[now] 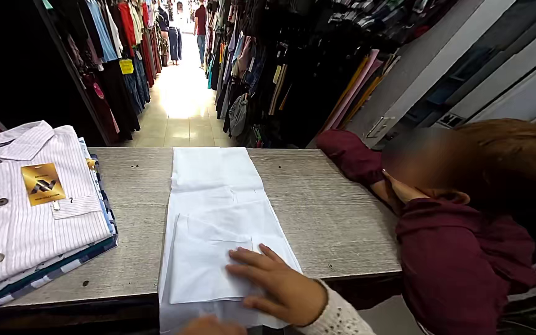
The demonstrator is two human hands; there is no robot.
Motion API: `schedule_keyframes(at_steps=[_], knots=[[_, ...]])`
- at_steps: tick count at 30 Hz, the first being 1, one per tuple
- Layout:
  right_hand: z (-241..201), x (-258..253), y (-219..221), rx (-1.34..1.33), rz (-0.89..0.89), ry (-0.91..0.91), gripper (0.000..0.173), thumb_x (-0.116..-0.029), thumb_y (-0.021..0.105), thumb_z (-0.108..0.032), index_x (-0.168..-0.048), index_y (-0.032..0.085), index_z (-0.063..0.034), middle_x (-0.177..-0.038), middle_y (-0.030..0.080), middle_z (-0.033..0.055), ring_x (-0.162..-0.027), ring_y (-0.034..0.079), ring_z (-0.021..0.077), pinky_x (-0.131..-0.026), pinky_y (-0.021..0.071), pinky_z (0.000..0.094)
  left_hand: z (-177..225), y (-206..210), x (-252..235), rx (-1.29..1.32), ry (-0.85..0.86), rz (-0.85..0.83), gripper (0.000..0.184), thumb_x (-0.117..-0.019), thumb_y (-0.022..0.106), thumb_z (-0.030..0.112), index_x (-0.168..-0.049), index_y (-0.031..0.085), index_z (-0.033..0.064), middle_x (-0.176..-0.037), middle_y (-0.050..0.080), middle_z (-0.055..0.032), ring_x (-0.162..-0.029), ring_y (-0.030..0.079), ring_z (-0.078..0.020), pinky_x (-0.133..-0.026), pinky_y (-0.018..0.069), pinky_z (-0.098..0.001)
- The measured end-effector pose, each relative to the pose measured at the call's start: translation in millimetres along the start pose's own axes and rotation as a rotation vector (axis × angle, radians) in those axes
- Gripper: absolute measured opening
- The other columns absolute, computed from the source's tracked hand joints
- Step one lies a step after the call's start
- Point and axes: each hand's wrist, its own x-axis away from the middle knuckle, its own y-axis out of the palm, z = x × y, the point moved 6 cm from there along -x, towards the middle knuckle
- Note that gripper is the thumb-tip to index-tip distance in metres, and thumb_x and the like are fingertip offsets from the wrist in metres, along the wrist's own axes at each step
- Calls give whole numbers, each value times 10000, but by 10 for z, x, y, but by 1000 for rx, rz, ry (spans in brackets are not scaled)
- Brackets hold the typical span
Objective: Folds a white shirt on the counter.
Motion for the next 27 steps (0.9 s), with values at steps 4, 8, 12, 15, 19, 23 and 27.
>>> schedule_keyframes(at_steps=[4, 8, 12, 15, 19, 23, 27], knots=[[185, 135, -357, 10, 233, 355, 378, -994, 538, -142, -1262, 654, 98, -1279, 678, 231, -1203, 656, 341, -1050, 500, 432, -384, -504, 344, -201, -411, 459, 300, -901, 645, 73, -1146, 713, -84, -1160, 715, -253, -1065, 715, -384, -935, 568, -469], [538, 220, -348, 49, 333, 533, 505, -964, 622, -242, -1326, 591, 110, -1216, 675, 256, -971, 687, 334, -854, 562, 440, -679, -330, 404, -186, -438, 438, 557, -794, 762, 191, -1273, 652, -72, -1326, 607, -318, -1162, 653, -453, -967, 541, -519], [714, 166, -318, 44, 318, 493, 546, -858, 741, -277, -1268, 643, 71, -1102, 705, 197, -954, 659, 311, -885, 528, 465, -738, -276, 464, -177, -465, 547, 500, -790, 747, 194, -1204, 689, -80, -1289, 608, -351, -1123, 666, -426, -953, 549, -425], [675, 100, -376, -53, 267, 527, 444, -868, 742, -172, -1246, 646, 39, -1032, 695, 160, -827, 636, 201, -751, 538, 331, -709, -359, 498, -31, -591, 579, 552, -829, 742, 197, -1274, 630, -110, -1284, 610, -344, -1036, 695, -394, -836, 591, -448], [791, 105, -368, -100, 167, 606, 580, -860, 776, -252, -1316, 583, 51, -1076, 680, 173, -886, 656, 220, -830, 549, 372, -877, -346, 531, 150, -772, 585, 528, -903, 657, 109, -1388, 526, -54, -1146, 699, -189, -738, 713, -170, -648, 602, -333], [643, 56, -456, -188, 176, 599, 466, -881, 763, -202, -1246, 599, 38, -847, 670, 61, -707, 595, 99, -710, 515, 291, -921, -426, 486, 306, -884, 595, 553, -926, 628, 80, -1443, 455, -10, -1011, 733, -125, -710, 716, -145, -650, 594, -326], [993, 109, -514, -308, 529, 520, 413, -908, 734, -196, -1254, 595, -19, -894, 717, 29, -710, 674, 106, -688, 591, 337, -927, -398, 473, 353, -910, 564, 584, -914, 644, 130, -1453, 456, 11, -1020, 739, -91, -714, 714, -117, -646, 589, -295]])
